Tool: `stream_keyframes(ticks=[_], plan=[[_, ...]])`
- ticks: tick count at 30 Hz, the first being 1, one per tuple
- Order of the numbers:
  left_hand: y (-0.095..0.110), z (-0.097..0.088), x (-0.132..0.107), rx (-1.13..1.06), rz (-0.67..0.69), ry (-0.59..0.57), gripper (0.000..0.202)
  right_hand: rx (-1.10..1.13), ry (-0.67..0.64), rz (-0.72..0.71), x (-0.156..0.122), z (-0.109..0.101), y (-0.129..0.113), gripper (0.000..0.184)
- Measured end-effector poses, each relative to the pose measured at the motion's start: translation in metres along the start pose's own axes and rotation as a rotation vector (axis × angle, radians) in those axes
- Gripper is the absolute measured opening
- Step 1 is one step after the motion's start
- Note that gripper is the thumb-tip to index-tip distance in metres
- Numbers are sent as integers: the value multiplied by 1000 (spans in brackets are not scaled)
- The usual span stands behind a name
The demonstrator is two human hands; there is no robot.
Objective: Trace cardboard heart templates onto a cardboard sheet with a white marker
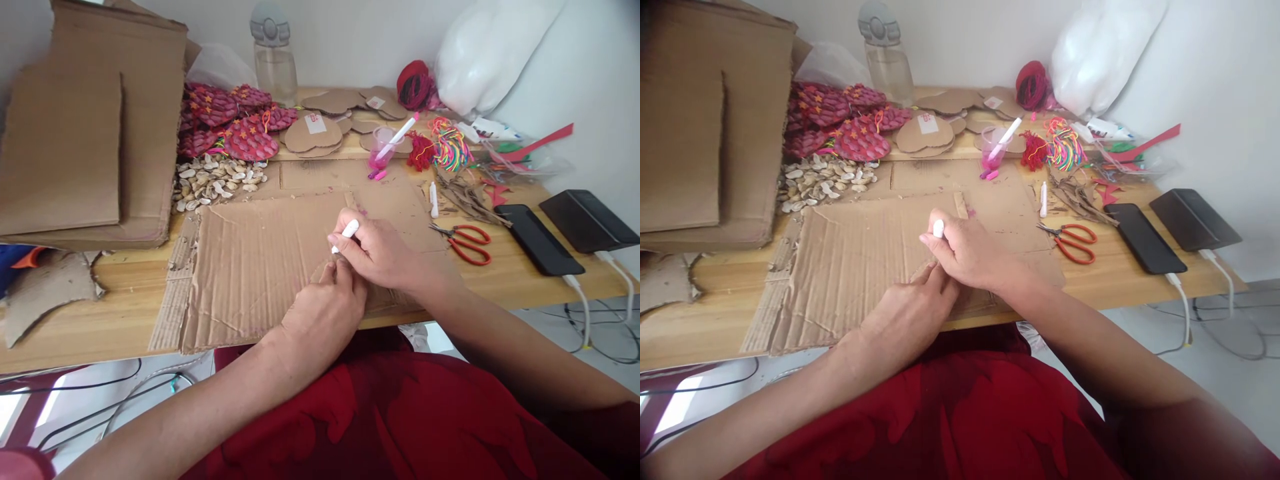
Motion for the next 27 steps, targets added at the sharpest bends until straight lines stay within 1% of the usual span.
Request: stream_keyframes(ticks=[4,8,13,16,19,22,24,27], plan=[[-1,0,1,-11,-8,-34,45,-8,-32,-1,2,3,-1,19],[0,1,1,-16,-15,-58,45,-10,-15,-6,2,1,0,20],[-1,1,1,-18,-8,-46,43,-41,-9,2,0,3,-4,17],[-2,2,1,-41,-2,-62,43,-80,9,-6,-1,-1,-7,16],[-4,2,1,-77,-7,-94,45,-82,36,43,-7,-12,-4,18],[-5,2,2,-87,3,-134,43,-64,71,99,-16,-22,2,20],[-5,2,3,-82,12,-148,40,-58,71,123,-19,-22,4,20],[-6,2,4,-87,11,-163,40,-39,62,133,-19,-16,6,20]])
Point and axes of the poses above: each hand's wrist, its own x-axis towards the middle knuckle, its own z-axis out of the palm, y = z × x, the point moved 7 cm from there along x, towards the middle knuckle, and after that the axes turned 4 degrees about -z, right-handed, at the moved point
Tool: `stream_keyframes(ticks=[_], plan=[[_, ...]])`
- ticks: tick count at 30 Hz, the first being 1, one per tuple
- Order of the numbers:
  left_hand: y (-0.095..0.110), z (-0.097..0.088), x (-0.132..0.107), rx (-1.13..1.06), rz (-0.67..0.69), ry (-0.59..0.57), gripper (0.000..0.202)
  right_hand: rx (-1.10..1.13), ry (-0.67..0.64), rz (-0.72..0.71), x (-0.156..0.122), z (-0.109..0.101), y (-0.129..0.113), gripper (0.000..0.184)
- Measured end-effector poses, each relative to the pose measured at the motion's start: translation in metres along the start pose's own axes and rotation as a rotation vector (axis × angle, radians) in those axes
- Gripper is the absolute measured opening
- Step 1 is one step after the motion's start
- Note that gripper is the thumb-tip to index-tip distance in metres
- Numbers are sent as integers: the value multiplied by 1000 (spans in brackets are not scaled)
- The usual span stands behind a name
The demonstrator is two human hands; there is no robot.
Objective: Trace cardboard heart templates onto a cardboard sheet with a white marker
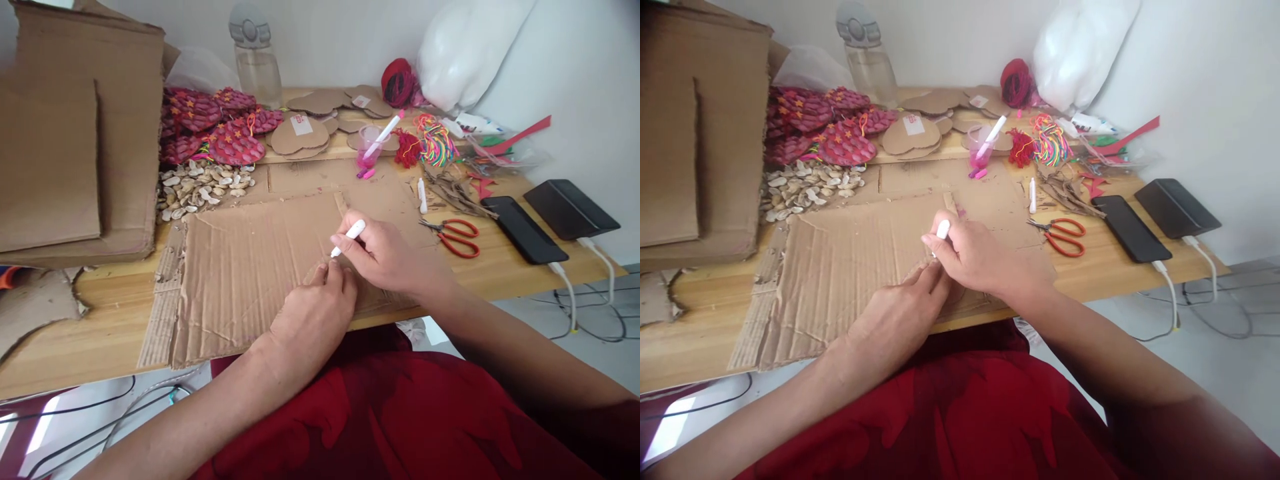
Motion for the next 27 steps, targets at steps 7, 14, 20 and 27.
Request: stream_keyframes(ticks=[7,14,20,27], plan=[[1,0,0,24,4,21,45,-14,-18,10,-8,2,-2,20],[2,-1,-1,49,18,38,39,-70,-52,52,-14,-6,-2,20],[0,-1,0,19,-6,41,41,28,-39,-54,9,11,-5,17],[-1,0,0,29,3,-5,45,-6,-9,9,-10,4,0,19]])
Point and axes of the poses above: each hand's wrist, its own x-axis towards the middle knuckle, its own z-axis out of the palm, y = z × x, the point moved 7 cm from there along x, towards the middle knuckle, and after that the axes turned 4 degrees about -z, right-handed, at the moved point
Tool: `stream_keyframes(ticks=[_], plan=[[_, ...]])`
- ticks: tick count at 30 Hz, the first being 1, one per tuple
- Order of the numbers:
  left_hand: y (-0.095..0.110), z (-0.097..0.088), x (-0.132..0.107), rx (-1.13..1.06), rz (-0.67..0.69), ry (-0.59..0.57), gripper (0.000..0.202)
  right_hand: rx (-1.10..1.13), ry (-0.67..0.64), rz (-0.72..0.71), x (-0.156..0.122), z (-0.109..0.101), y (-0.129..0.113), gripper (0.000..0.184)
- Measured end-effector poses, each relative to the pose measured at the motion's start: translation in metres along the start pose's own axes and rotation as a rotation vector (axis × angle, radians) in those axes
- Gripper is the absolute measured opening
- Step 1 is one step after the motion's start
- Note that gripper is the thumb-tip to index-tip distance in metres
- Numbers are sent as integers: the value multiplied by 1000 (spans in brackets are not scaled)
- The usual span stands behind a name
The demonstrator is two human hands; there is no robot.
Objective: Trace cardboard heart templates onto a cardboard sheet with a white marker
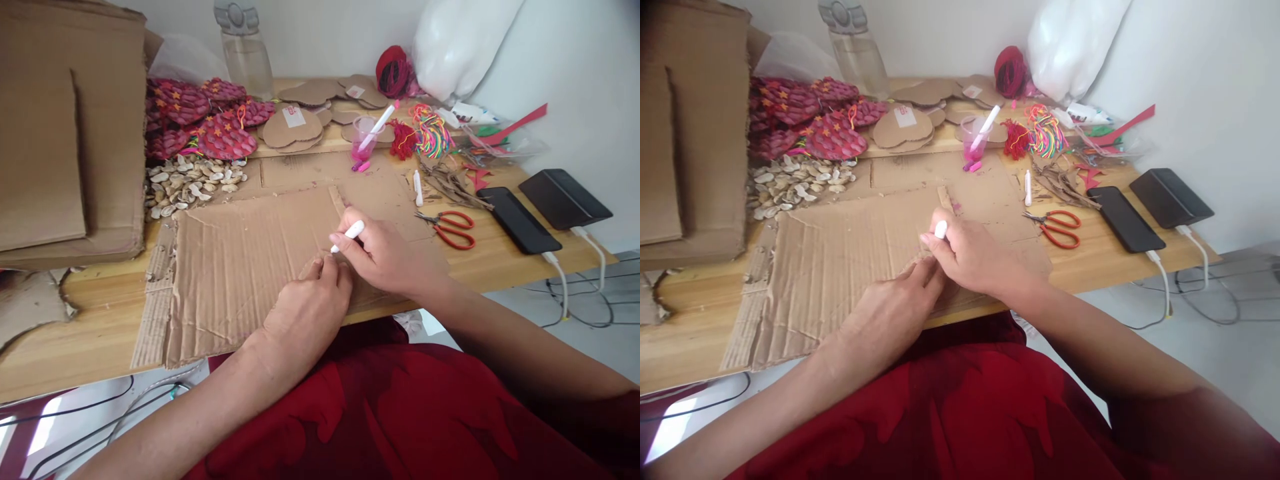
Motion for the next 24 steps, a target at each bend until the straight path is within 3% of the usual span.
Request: stream_keyframes(ticks=[6,13,18,24], plan=[[0,-1,-3,17,22,17,39,-131,48,76,-33,-15,10,20],[-2,-1,-1,-13,47,-17,37,-174,48,71,-26,-14,6,21],[-5,-2,-1,-53,32,-68,36,-171,80,97,-43,-18,5,22],[-7,-6,-2,-47,17,-43,35,-165,121,81,-55,-18,2,22]])
Point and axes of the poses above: each hand's wrist, its own x-axis towards the middle knuckle, its own z-axis out of the palm, y = z × x, the point moved 7 cm from there along x, towards the middle knuckle, and after that the axes turned 4 degrees about -z, right-handed, at the moved point
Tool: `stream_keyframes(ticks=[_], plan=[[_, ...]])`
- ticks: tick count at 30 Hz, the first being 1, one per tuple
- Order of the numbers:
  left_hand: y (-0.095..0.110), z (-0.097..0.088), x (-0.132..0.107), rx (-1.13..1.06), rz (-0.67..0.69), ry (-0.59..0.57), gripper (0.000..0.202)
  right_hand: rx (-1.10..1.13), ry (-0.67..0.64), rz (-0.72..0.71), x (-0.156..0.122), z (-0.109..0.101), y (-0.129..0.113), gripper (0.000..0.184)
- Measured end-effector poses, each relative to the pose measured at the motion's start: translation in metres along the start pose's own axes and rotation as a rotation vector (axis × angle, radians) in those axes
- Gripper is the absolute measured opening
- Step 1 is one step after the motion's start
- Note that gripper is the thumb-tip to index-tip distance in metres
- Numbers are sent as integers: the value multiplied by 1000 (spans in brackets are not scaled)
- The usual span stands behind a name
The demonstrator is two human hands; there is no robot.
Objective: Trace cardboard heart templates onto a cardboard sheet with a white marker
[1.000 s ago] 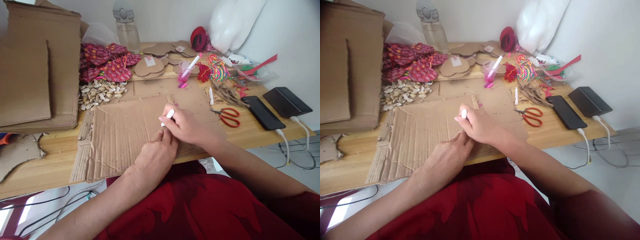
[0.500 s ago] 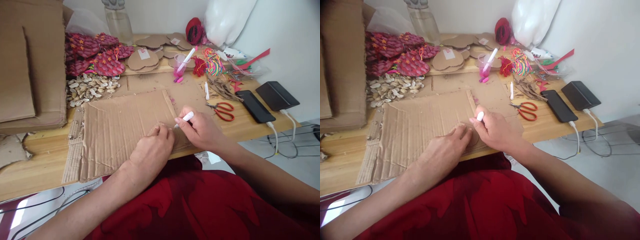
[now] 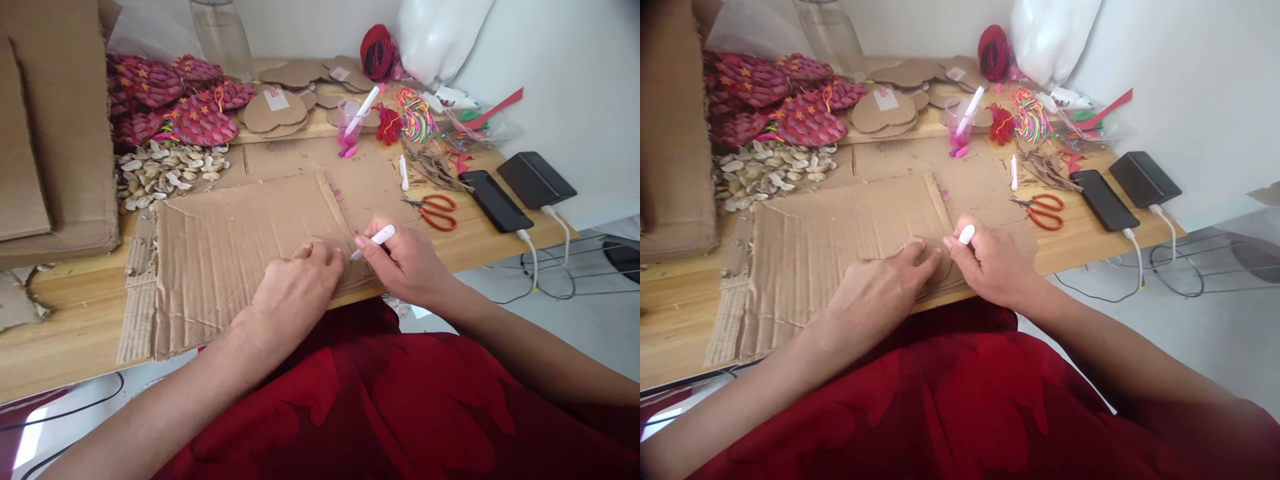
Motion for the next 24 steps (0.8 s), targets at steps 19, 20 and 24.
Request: stream_keyframes(ticks=[19,20,24], plan=[[-1,0,-1,-7,19,-25,37,-1,32,-33,-7,0,-5,22],[0,0,-1,-3,22,-14,36,6,16,-38,-9,0,-7,23],[2,2,-2,18,25,23,31,24,7,-68,-13,0,-12,24]])
Point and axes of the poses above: each hand's wrist, its own x-axis towards the middle knuckle, its own z-axis out of the palm, y = z × x, the point moved 7 cm from there along x, towards the middle knuckle, and after that the axes turned 4 degrees about -z, right-handed, at the moved point
